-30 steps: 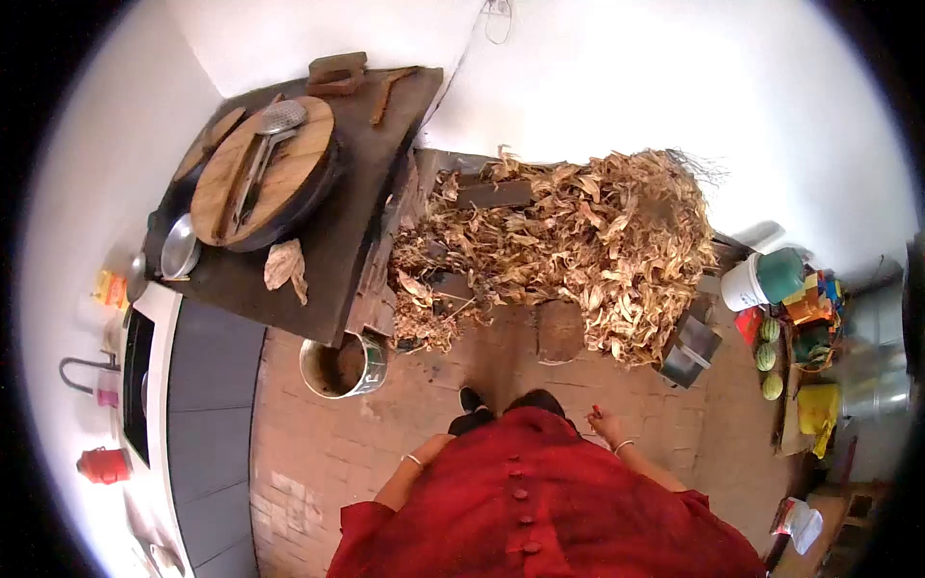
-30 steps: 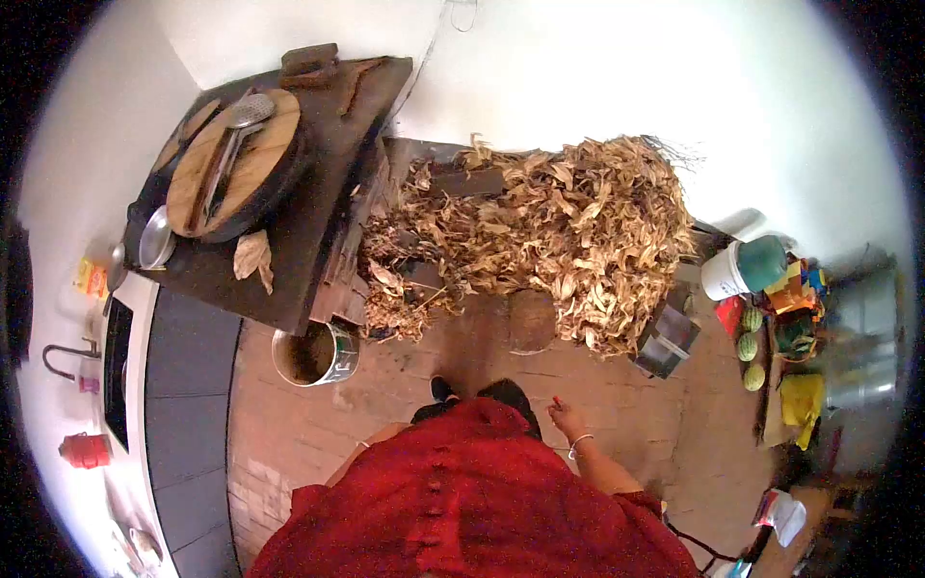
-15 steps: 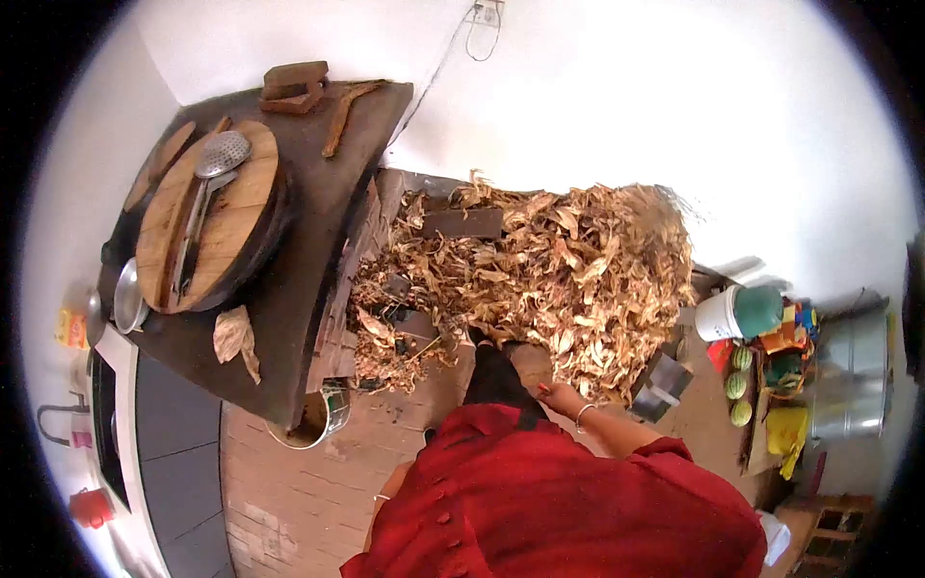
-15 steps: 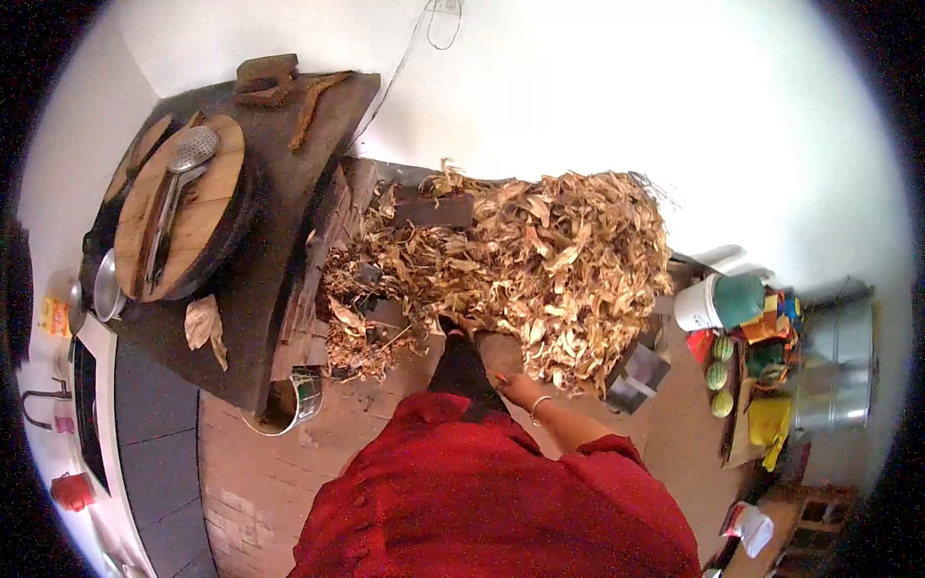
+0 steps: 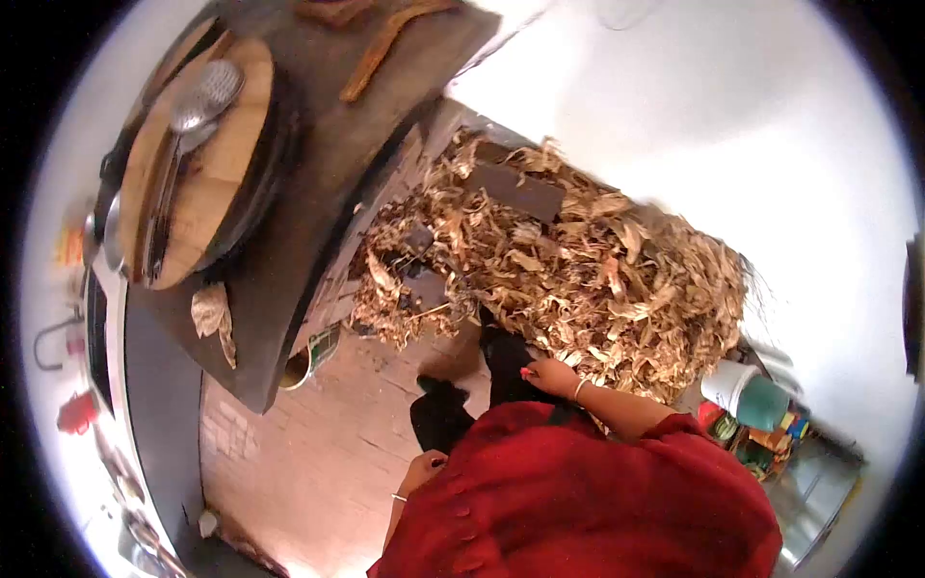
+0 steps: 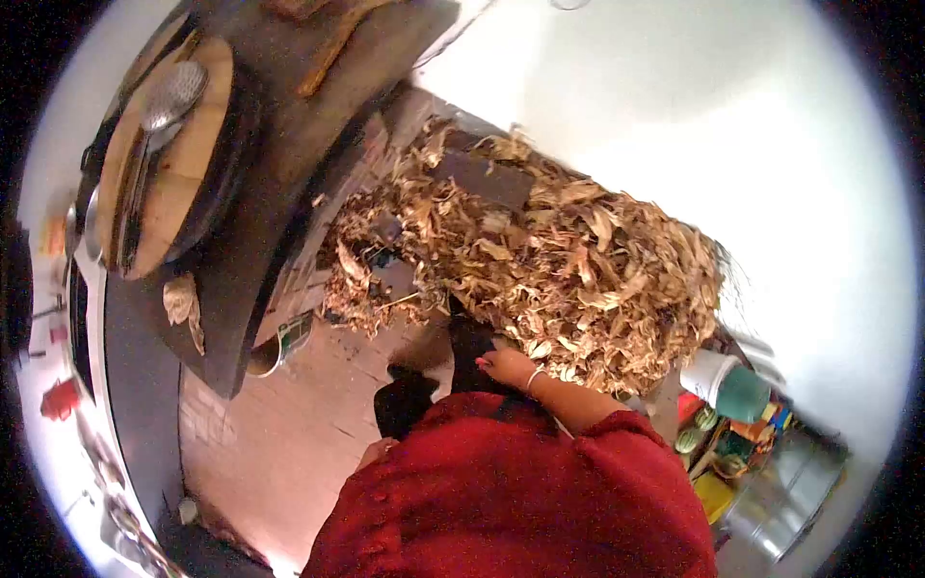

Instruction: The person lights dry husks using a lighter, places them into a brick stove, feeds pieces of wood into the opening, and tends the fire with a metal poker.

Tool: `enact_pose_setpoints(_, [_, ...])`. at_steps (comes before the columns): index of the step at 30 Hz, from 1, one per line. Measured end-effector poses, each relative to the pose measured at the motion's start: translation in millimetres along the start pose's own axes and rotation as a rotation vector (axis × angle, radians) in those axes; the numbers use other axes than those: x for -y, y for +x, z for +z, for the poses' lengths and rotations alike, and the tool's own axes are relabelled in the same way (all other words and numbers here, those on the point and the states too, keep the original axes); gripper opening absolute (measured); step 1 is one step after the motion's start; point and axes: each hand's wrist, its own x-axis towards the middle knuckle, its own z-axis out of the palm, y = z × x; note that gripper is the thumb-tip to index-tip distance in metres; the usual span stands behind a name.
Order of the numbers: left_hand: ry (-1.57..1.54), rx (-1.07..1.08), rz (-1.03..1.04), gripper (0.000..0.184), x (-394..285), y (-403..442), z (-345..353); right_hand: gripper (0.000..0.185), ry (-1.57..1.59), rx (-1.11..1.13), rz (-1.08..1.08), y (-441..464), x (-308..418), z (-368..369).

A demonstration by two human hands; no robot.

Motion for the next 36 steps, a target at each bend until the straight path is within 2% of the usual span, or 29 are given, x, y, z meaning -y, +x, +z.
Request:
enact_pose_setpoints(1, [-0.172,0.025,0.018,0.016,2.2,-2.6,3.9,0.031,-0.022,0.122,0.02,-0.5,0.7,-3.4])
enact_pose_setpoints(2, [0.067,0.025,0.135,0.015,5.7,-6.2,11.1,0.028,-0.079,0.249,0.005,-1.7,0.0,-4.5])
enact_pose_setpoints(3, [0.05,0.018,0.124,0.015,9.3,-10.2,19.0,0.028,-0.085,0.269,0.0,-6.2,-2.3,-6.4])
enact_pose_setpoints(5, [-0.09,0.081,0.092,0.016,11.7,-11.0,29.2,0.024,-0.15,0.44,-0.409,1.4,-14.8,0.3])
enact_pose_setpoints(6, [-0.201,0.139,0.071,0.016,9.8,-13.0,36.1,0.024,-0.156,0.452,-0.416,-1.1,-7.1,-10.5])
enact_pose_setpoints(8, [-0.403,0.243,0.019,0.017,11.3,-15.0,49.3,0.02,-0.347,0.626,-0.35,-8.3,9.7,-27.8])
enact_pose_setpoints(12, [-0.667,0.368,-0.05,0.018,16.8,-9.7,69.4,0.022,-0.381,0.687,-0.252,-14.7,-23.6,-6.8])
enact_pose_setpoints(14, [-0.735,0.376,-0.078,0.019,16.1,-5.8,71.6,0.025,-0.169,0.684,-0.214,-19.8,-32.7,-6.5])
enact_pose_setpoints(15, [-0.76,0.37,-0.088,0.019,18.6,-1.5,70.0,0.025,-0.167,0.697,-0.217,-15.0,-29.3,-8.2])
enact_pose_setpoints(17, [-0.715,0.26,-0.138,0.021,13.9,9.0,62.8,0.034,0.151,0.864,0.058,-8.3,-16.1,-27.9])
enact_pose_setpoints(18, [-0.724,0.256,-0.145,0.021,20.1,15.1,59.5,0.039,0.146,0.96,0.224,-4.6,-18.1,-27.8])
enact_pose_setpoints(20, [-0.438,0.157,-0.037,0.024,33.6,31.8,50.6,0.036,0.136,0.979,0.163,7.1,-26.5,-24.4])
enact_pose_setpoints(21, [-0.442,0.157,-0.039,0.024,37.3,40.5,45.5,0.034,0.128,0.987,0.104,13.2,-30.4,-22.4])
enact_pose_setpoints(22, [-0.169,-0.031,0.012,0.022,40.2,49.4,39.8,0.034,0.127,0.99,0.106,21.5,-32.8,-20.8])
enact_pose_setpoints(23, [0.11,-0.222,0.064,0.02,44.0,61.1,31.5,0.031,-0.013,0.761,-0.074,38.4,-34.6,-18.0])
enact_pose_setpoints(24, [0.11,-0.225,0.066,0.02,47.7,72.9,24.8,0.027,-0.149,0.524,-0.246,56.9,-36.4,-15.7])
enact_pose_setpoints(25, [0.217,-0.299,0.134,0.024,49.0,81.6,18.3,0.019,-0.193,0.478,-0.314,78.0,-25.5,-22.1])
enact_pose_setpoints(27, [0.44,-0.45,0.277,0.032,53.0,101.6,3.0,0.015,-0.22,0.381,-0.535,119.6,-25.0,-25.9])
enact_pose_setpoints(28, [0.451,-0.462,0.285,0.032,55.8,110.0,-2.7,0.011,-0.262,0.301,-0.598,135.1,-31.9,-19.1])
enact_pose_setpoints(29, [0.536,-0.384,0.263,0.035,62.8,118.5,-8.4,0.011,-0.269,0.282,-0.619,146.4,-30.5,-16.7])
enact_pose_setpoints(32, [0.66,-0.219,0.239,0.042,74.1,150.7,-34.3,0.005,-0.325,0.422,-0.691,190.4,-34.3,2.5])
enact_pose_setpoints(33, [0.628,-0.123,0.244,0.043,78.4,161.8,-39.0,0.008,-0.182,0.578,-0.444,195.7,-26.6,5.1])
enact_pose_setpoints(34, [0.62,-0.245,0.457,0.041,103.0,174.9,-37.6,0.01,-0.302,0.577,-0.432,205.6,-51.6,25.3])
enact_pose_setpoints(35, [0.64,-0.243,0.473,0.038,108.7,184.9,-32.7,0.01,-0.319,0.533,-0.573,210.1,-46.5,16.2])
enact_pose_setpoints(36, [0.653,-0.206,0.458,0.034,84.5,182.1,-40.8,0.01,-0.341,0.476,-0.711,214.2,-41.4,6.3])
